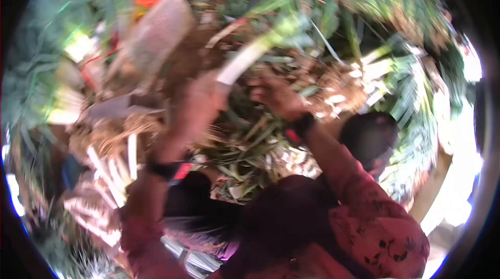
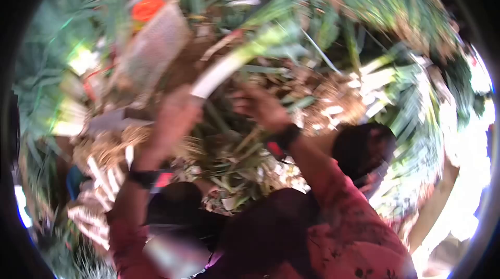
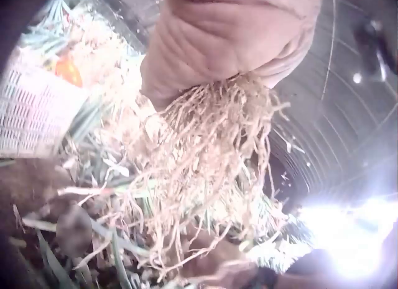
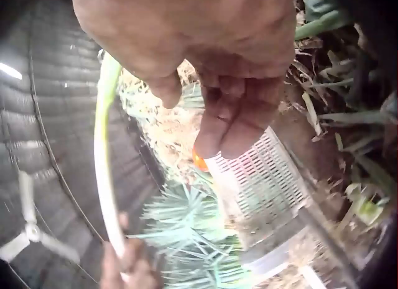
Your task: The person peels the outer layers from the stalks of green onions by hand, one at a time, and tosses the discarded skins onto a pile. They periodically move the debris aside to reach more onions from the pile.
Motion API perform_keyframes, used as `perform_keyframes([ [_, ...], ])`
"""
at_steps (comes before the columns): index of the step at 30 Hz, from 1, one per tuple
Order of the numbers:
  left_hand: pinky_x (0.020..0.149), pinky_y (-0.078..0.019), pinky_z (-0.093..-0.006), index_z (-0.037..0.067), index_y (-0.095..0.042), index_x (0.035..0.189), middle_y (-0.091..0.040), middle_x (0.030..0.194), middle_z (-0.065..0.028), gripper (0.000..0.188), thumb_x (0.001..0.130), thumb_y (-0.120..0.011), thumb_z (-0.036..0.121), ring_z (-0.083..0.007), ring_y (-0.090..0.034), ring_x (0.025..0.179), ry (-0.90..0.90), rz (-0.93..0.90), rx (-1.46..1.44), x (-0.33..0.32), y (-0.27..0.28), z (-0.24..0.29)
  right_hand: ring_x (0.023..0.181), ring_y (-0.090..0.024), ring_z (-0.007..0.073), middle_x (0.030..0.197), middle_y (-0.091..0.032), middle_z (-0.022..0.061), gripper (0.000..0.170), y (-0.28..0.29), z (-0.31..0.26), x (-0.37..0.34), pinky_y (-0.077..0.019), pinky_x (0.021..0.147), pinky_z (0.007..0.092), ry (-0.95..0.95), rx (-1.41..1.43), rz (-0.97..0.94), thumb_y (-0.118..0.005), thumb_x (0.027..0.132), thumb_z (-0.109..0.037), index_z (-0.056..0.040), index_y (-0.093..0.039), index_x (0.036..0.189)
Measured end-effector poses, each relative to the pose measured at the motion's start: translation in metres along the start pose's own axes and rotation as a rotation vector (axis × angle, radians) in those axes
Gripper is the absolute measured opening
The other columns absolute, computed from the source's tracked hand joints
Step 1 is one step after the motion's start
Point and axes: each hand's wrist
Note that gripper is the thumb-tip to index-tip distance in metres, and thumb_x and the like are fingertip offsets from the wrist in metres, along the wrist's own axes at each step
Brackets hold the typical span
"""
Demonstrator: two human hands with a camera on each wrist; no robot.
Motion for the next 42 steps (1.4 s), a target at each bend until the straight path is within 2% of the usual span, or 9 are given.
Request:
perform_keyframes([
  [7, 0.076, -0.0485, -0.0257, 0.007, -0.052, 0.132, -0.061, 0.111, -0.0032, 0.047, 0.092, -0.059, 0.03, -0.0141, -0.059, 0.092, -0.163, 0.655, -0.084, 0.081, 0.204, -0.041, 0.065, -0.063, 0.0188, 0.083, -0.066, 0.01, 0.028, 0.096, 0.05, 0.053, -0.0544, 0.06, 0.0331, -0.123, -0.43, 0.597, -0.055, 0.093, -0.02, 0.0002, -0.056, 0.113],
  [10, 0.094, -0.0448, -0.0317, 0.006, -0.047, 0.136, -0.053, 0.131, -0.008, 0.05, 0.093, -0.056, 0.03, -0.0216, -0.053, 0.116, -0.41, 0.632, 1.056, 0.093, 0.311, -0.102, 0.063, -0.061, 0.0177, 0.073, -0.064, 0.0092, 0.02, 0.165, 0.02, 0.065, -0.0498, 0.058, 0.0336, 0.094, -0.731, 0.87, -0.054, 0.091, -0.018, -0.0001, -0.061, 0.094],
  [13, 0.109, -0.0306, -0.0325, -0.002, -0.036, 0.14, -0.035, 0.146, -0.0181, 0.053, 0.09, -0.051, -0.001, -0.0294, -0.039, 0.13, 0.073, 0.56, 1.117, 0.101, 0.324, -0.108, 0.06, -0.058, 0.0292, 0.071, -0.062, 0.0156, 0.018, 0.22, -0.024, 0.068, -0.0448, 0.056, 0.041, 0.334, -1.282, 1.177, -0.053, 0.09, -0.017, -0.0005, -0.058, 0.086],
  [15, 0.104, -0.035, -0.0358, 0.011, -0.044, 0.14, -0.042, 0.142, -0.0091, 0.046, 0.098, -0.045, 0.03, -0.0204, -0.043, 0.128, -0.166, 0.523, 0.167, 0.099, 0.386, -0.204, 0.077, -0.059, 0.0369, 0.083, -0.06, 0.0218, 0.016, 0.273, -0.052, 0.064, -0.0469, 0.066, 0.0449, 0.42, -1.475, 1.277, -0.052, 0.088, -0.017, -0.0009, -0.054, 0.092],
  [18, 0.108, -0.03, -0.038, 0.01, -0.044, 0.139, -0.041, 0.144, -0.0096, 0.045, 0.099, -0.041, 0.029, -0.0214, -0.039, 0.132, -0.43, 0.398, 0.914, 0.099, 0.401, -0.249, 0.085, -0.061, 0.0422, 0.086, -0.064, 0.0239, 0.025, 0.323, -0.087, 0.054, -0.0475, 0.073, 0.0489, 0.298, -1.781, 1.479, -0.059, 0.082, -0.021, 0.0024, -0.058, 0.091],
  [23, 0.109, -0.0318, -0.0372, 0.004, -0.046, 0.135, -0.044, 0.14, -0.0103, 0.043, 0.098, -0.041, 0.025, -0.0199, -0.041, 0.13, 0.025, 0.539, 0.124, 0.094, 0.218, -0.148, 0.1, -0.063, 0.035, 0.105, -0.064, 0.0246, 0.045, 0.341, -0.1, 0.065, -0.05, 0.082, 0.0453, -0.349, -1.574, 1.53, -0.064, 0.079, -0.037, 0.0019, -0.061, 0.102],
  [28, 0.105, -0.0382, -0.0361, -0.001, -0.05, 0.129, -0.051, 0.132, -0.0102, 0.038, 0.098, -0.042, 0.019, -0.0178, -0.047, 0.124, 0.085, 0.555, 0.032, 0.085, 0.15, -0.09, 0.088, -0.068, 0.0249, 0.094, -0.068, 0.0143, 0.054, 0.301, -0.046, 0.108, -0.0561, 0.071, 0.0371, -0.685, -1.672, 0.975, -0.058, 0.082, -0.052, -0.0029, -0.065, 0.102],
  [32, 0.098, -0.0448, -0.0326, -0.003, -0.054, 0.124, -0.054, 0.127, -0.0112, 0.035, 0.097, -0.043, 0.016, -0.0189, -0.052, 0.118, -0.044, 0.367, 0.124, 0.07, 0.116, -0.059, 0.069, -0.063, 0.0216, 0.078, -0.066, 0.0162, 0.032, 0.184, 0.083, 0.16, -0.0509, 0.061, 0.0367, -0.025, -0.948, 0.91, -0.068, 0.079, -0.029, 0.0029, -0.064, 0.08],
  [42, 0.084, -0.0494, -0.0302, -0.003, -0.059, 0.113, -0.066, 0.103, -0.0128, 0.028, 0.095, -0.051, 0.016, -0.0194, -0.064, 0.094, -0.041, 0.084, -0.08, -0.01, 0.05, 0.032, 0.068, -0.055, 0.0131, 0.076, -0.057, 0.0032, 0.019, -0.075, 0.096, 0.029, -0.0479, 0.06, 0.0304, -0.385, 0.451, 0.337, -0.064, 0.089, -0.02, -0.0049, -0.056, 0.095],
])
Point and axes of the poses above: each hand's wrist, its own x-axis towards the middle knuckle, its own y-axis out of the back of the hand, z = x × y
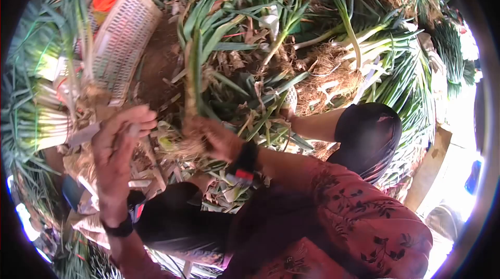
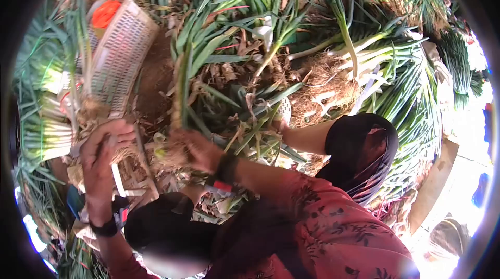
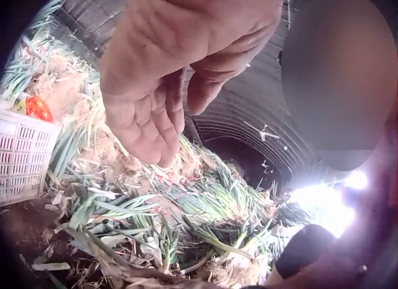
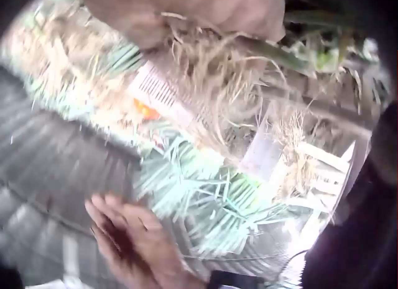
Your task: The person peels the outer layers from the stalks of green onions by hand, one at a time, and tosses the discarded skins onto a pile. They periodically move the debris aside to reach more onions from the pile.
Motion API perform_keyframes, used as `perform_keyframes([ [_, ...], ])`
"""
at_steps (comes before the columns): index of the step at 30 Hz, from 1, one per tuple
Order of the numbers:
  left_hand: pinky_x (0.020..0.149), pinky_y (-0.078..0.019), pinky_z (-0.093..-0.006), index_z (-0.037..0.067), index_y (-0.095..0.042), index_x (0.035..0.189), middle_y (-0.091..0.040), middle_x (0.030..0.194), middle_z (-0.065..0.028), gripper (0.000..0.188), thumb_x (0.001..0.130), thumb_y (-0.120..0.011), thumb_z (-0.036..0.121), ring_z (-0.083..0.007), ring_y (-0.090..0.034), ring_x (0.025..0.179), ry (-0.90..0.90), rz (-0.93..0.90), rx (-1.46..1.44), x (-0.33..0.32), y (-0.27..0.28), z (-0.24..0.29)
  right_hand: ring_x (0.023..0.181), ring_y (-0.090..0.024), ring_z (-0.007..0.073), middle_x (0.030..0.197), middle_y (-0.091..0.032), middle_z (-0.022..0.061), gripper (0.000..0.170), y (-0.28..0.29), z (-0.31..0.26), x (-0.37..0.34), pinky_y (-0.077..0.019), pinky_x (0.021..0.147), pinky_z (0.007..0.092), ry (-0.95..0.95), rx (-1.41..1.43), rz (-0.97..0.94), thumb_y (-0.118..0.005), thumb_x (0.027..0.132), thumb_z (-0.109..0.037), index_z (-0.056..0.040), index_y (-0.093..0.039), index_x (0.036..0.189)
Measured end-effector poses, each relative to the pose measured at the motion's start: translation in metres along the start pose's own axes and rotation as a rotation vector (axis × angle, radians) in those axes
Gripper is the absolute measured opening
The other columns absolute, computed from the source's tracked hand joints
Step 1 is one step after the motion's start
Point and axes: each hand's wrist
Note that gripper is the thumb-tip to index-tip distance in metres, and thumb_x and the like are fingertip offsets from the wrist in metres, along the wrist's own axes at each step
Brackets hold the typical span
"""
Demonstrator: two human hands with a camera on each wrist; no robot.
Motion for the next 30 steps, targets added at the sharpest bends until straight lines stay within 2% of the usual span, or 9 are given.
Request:
perform_keyframes([
  [2, 0.087, -0.0497, -0.0306, -0.003, -0.059, 0.114, -0.066, 0.104, -0.0134, 0.025, 0.095, -0.052, 0.012, -0.0197, -0.064, 0.096, -0.019, -0.018, -0.072, -0.018, -0.009, 0.002, 0.065, -0.055, 0.013, 0.073, -0.056, 0.002, 0.018, 0.012, -0.012, -0.013, -0.0467, 0.057, 0.0292, -0.031, 0.033, -0.097, -0.062, 0.09, -0.021, -0.0047, -0.056, 0.09],
  [7, 0.086, -0.0505, -0.0271, -0.001, -0.061, 0.113, -0.067, 0.1, -0.0106, 0.023, 0.094, -0.057, 0.011, -0.0178, -0.064, 0.096, -0.061, -0.014, -0.095, -0.069, -0.027, 0.002, 0.053, -0.048, 0.0096, 0.065, -0.051, -0.0019, 0.016, -0.005, -0.008, -0.084, -0.0402, 0.049, 0.0281, 0.006, -0.527, -0.065, -0.058, 0.092, -0.021, -0.0063, -0.055, 0.085],
  [12, 0.08, -0.0508, -0.0249, 0.0, -0.062, 0.114, -0.068, 0.099, -0.0083, 0.028, 0.092, -0.062, 0.018, -0.0152, -0.065, 0.09, -0.054, -0.144, 0.059, -0.075, 0.035, -0.011, 0.054, -0.047, 0.0091, 0.067, -0.051, -0.0024, 0.014, -0.007, 0.009, -0.149, -0.039, 0.048, 0.0252, 0.177, -0.739, -0.102, -0.057, 0.093, -0.019, -0.0057, -0.056, 0.092],
  [13, 0.078, -0.0506, -0.0267, 0.001, -0.064, 0.114, -0.068, 0.099, -0.0077, 0.033, 0.09, -0.065, 0.024, -0.0159, -0.065, 0.088, -0.146, -0.077, 0.371, -0.064, 0.069, -0.024, 0.054, -0.048, 0.009, 0.068, -0.051, -0.0023, 0.013, -0.005, 0.01, -0.159, -0.0387, 0.048, 0.0243, 0.179, -0.826, -0.098, -0.057, 0.093, -0.018, -0.0055, -0.056, 0.094],
  [16, 0.08, -0.047, -0.026, 0.002, -0.065, 0.113, -0.067, 0.097, -0.0051, 0.037, 0.086, -0.068, 0.027, -0.011, -0.059, 0.09, -0.141, 0.423, 0.253, -0.086, 0.129, 0.001, 0.062, -0.051, 0.0073, 0.073, -0.055, -0.0015, 0.013, 0.003, 0.009, -0.181, -0.041, 0.052, 0.0229, 0.084, -0.785, -0.203, -0.058, 0.093, -0.017, -0.0037, -0.057, 0.096],
  [19, 0.081, -0.0508, -0.0284, 0.001, -0.062, 0.117, -0.07, 0.099, -0.0086, 0.041, 0.09, -0.062, 0.033, -0.0147, -0.066, 0.088, -0.25, 0.4, -0.001, -0.142, 0.114, 0.068, 0.07, -0.052, 0.005, 0.077, -0.058, -0.0013, 0.01, -0.01, 0.015, -0.197, -0.0443, 0.059, 0.0233, 0.25, -1.097, -0.249, -0.06, 0.091, -0.011, -0.0019, -0.059, 0.094],
  [21, 0.082, -0.0516, -0.0302, 0.003, -0.061, 0.118, -0.069, 0.101, -0.0086, 0.041, 0.092, -0.06, 0.035, -0.0163, -0.066, 0.089, -0.162, 0.189, 0.003, -0.157, 0.092, 0.068, 0.073, -0.053, 0.0057, 0.079, -0.059, -0.0004, 0.008, -0.009, 0.027, -0.203, -0.0471, 0.062, 0.0247, 0.341, -1.189, -0.268, -0.062, 0.089, -0.008, -0.0009, -0.061, 0.093],
  [25, 0.086, -0.0512, -0.0312, 0.003, -0.053, 0.128, -0.064, 0.113, -0.0104, 0.049, 0.087, -0.069, 0.025, -0.0198, -0.064, 0.096, -0.154, 0.325, -0.225, -0.14, 0.008, 0.022, 0.074, -0.054, 0.0068, 0.08, -0.06, 0.0009, 0.011, -0.027, 0.034, -0.214, -0.0479, 0.065, 0.0267, 0.343, -1.339, -0.367, -0.061, 0.09, -0.011, -0.0008, -0.061, 0.095],
  [30, 0.063, -0.0555, -0.0256, 0.005, -0.061, 0.093, -0.066, 0.086, -0.0025, 0.011, 0.087, -0.068, 0.011, -0.0098, -0.064, 0.076, -0.387, 0.477, -0.736, -0.12, -0.033, -0.002, 0.072, -0.053, 0.0063, 0.077, -0.058, -0.0001, 0.011, -0.025, 0.032, -0.22, -0.0465, 0.063, 0.026, 0.381, -1.448, -0.388, -0.063, 0.088, -0.011, -0.0011, -0.062, 0.091],
])
Point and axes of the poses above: each hand's wrist, its own x-axis towards the middle knuckle, its own y-axis out of the back of the hand, z = x × y
